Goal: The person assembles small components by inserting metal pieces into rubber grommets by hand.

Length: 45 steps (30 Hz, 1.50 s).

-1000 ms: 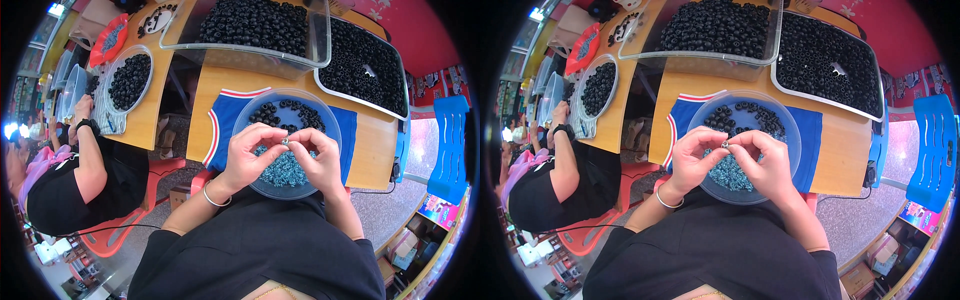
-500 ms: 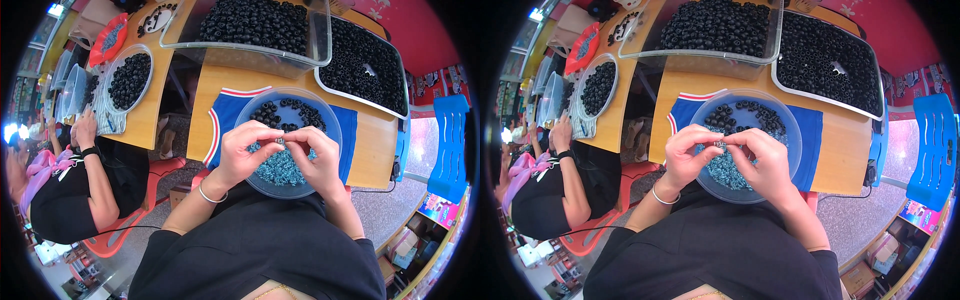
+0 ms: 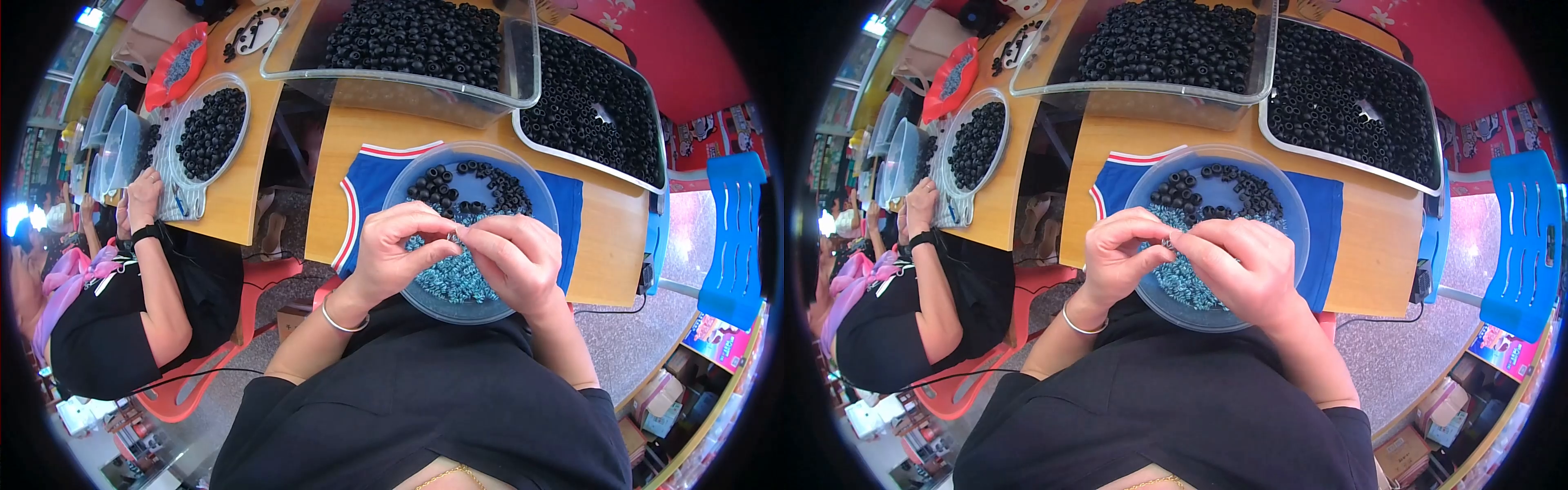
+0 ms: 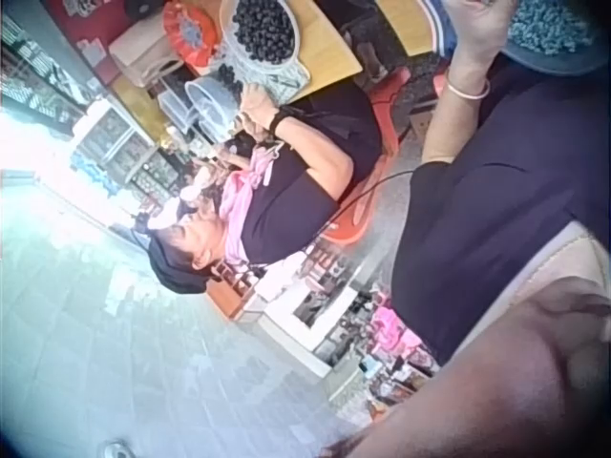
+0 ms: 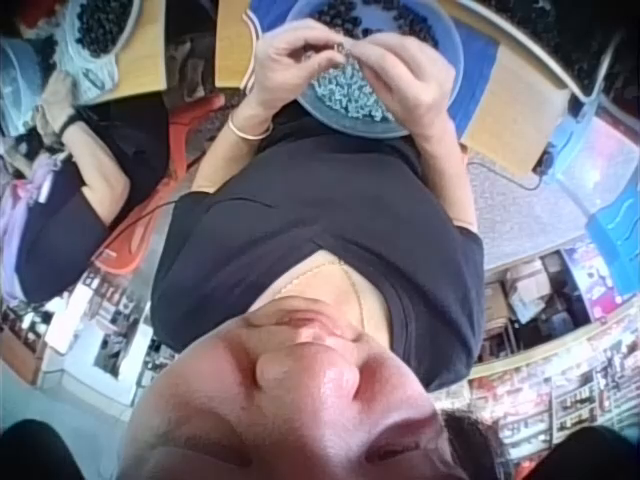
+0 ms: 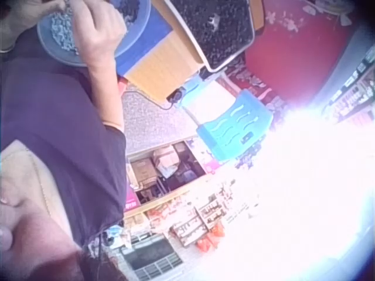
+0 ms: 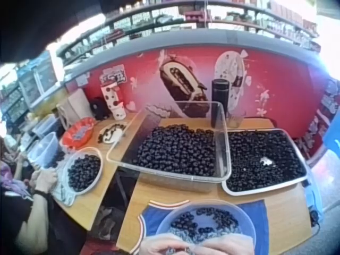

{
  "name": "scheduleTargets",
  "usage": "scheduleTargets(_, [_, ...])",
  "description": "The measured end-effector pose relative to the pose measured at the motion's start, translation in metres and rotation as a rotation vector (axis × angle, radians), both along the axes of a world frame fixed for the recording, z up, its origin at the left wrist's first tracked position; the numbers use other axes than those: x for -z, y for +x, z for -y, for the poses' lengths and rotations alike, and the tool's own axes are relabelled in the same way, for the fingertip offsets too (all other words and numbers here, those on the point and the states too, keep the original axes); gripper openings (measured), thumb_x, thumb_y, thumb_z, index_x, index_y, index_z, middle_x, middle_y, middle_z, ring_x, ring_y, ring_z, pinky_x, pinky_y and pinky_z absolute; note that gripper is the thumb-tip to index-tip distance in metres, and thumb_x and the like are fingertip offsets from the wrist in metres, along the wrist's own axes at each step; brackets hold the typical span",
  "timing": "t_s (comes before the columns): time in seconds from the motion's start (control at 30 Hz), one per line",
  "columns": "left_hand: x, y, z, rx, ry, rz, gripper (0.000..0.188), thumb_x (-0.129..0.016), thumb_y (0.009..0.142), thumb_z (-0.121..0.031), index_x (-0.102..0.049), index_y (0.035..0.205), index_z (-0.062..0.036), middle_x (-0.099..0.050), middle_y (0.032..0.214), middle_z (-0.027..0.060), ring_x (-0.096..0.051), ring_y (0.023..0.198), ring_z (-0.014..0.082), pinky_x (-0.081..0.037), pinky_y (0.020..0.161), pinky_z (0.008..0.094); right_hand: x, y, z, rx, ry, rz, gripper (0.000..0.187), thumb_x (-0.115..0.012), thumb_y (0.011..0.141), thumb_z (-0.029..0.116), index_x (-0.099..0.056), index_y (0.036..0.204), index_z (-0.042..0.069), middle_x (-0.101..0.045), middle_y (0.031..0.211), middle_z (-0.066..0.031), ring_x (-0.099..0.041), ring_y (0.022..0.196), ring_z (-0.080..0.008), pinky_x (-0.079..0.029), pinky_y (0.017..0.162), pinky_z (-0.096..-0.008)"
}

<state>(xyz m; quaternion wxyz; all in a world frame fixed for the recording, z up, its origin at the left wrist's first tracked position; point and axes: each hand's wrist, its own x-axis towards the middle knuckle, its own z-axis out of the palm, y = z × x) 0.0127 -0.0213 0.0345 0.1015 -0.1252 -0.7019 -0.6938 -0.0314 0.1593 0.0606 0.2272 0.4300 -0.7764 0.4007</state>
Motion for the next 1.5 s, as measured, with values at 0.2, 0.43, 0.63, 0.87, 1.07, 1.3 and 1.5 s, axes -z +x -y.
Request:
scheduleTargets(0.2, [-0.001, 0.0, 0.002, 0.034, -0.034, 0.013, 0.019, -0.078, 0.073, -0.005, -0.071, 0.09, 0.0004, -0.066, 0.075, 0.0077, -0.061, 0.064, 0.012, -0.047, 0.058, 0.0229, -0.004, 0.0, -0.004, -0.024, 0.059, -0.021, 0.025, -0.071, 0.064, 0.006, -0.067, 0.088, 0.008, -0.063, 0.075, -0.0028, -0.059, 0.058, -0.0157, -0.046, 0.049, -0.0269])
scheduleTargets(0.43, [-0.005, 0.0, 0.002, 0.02, -0.084, 0.003, 0.021, -0.078, 0.072, -0.005, -0.071, 0.091, 0.0001, -0.065, 0.074, 0.0079, -0.061, 0.063, 0.012, -0.047, 0.057, 0.0227, -0.001, 0.006, -0.001, -0.002, -0.013, 0.279, 0.016, -0.07, 0.069, 0.0, -0.063, 0.082, 0.007, -0.064, 0.077, -0.0049, -0.063, 0.062, -0.0175, -0.05, 0.052, -0.0278])
scheduleTargets(0.63, [-0.007, 0.0, 0.002, -0.059, -0.242, -0.125, 0.026, -0.08, 0.069, -0.007, -0.071, 0.093, -0.0015, -0.064, 0.076, 0.007, -0.061, 0.064, 0.0141, -0.048, 0.057, 0.025, 0.002, 0.014, -0.001, -0.114, -0.246, 1.025, 0.026, -0.064, 0.085, 0.004, -0.058, 0.11, 0.001, -0.067, 0.09, -0.0071, -0.065, 0.075, -0.0097, -0.051, 0.068, -0.0225])
scheduleTargets(0.87, [-0.007, 0.001, 0.003, -0.129, -0.382, -0.256, 0.026, -0.08, 0.067, -0.006, -0.069, 0.091, -0.0025, -0.061, 0.08, 0.0066, -0.062, 0.071, 0.0181, -0.049, 0.059, 0.0268, 0.004, 0.014, -0.002, -0.229, -0.4, 1.247, 0.022, -0.064, 0.087, 0.002, -0.059, 0.108, 0.001, -0.065, 0.095, -0.0036, -0.063, 0.084, -0.0078, -0.05, 0.073, -0.0215])
scheduleTargets(1.07, [-0.005, 0.001, 0.003, -0.165, -0.427, -0.405, 0.025, -0.08, 0.067, -0.005, -0.068, 0.088, -0.0035, -0.063, 0.082, 0.0063, -0.063, 0.072, 0.0209, -0.051, 0.059, 0.0286, 0.004, 0.014, -0.004, -0.198, -0.372, 1.268, 0.016, -0.066, 0.086, 0.003, -0.061, 0.101, 0.0, -0.065, 0.093, -0.003, -0.062, 0.082, -0.0069, -0.05, 0.072, -0.0201])
scheduleTargets(1.3, [-0.006, 0.001, 0.002, -0.206, -0.491, -0.462, 0.025, -0.079, 0.066, 0.0, -0.067, 0.088, -0.0023, -0.063, 0.081, 0.007, -0.063, 0.069, 0.0199, -0.051, 0.058, 0.0281, 0.004, 0.016, -0.002, -0.111, -0.414, 1.26, 0.014, -0.069, 0.084, 0.003, -0.063, 0.096, -0.001, -0.066, 0.088, -0.0036, -0.063, 0.08, -0.0075, -0.05, 0.072, -0.0203])
scheduleTargets(1.5, [-0.004, 0.0, -0.002, -0.251, -0.519, -0.488, 0.024, -0.077, 0.068, -0.001, -0.066, 0.09, -0.0037, -0.061, 0.082, 0.0067, -0.063, 0.068, 0.0211, -0.051, 0.057, 0.0294, 0.008, 0.02, 0.0, -0.097, -0.449, 1.153, 0.018, -0.069, 0.083, 0.0, -0.06, 0.099, 0.0, -0.066, 0.091, -0.006, -0.063, 0.082, -0.0091, -0.051, 0.074, -0.0214])
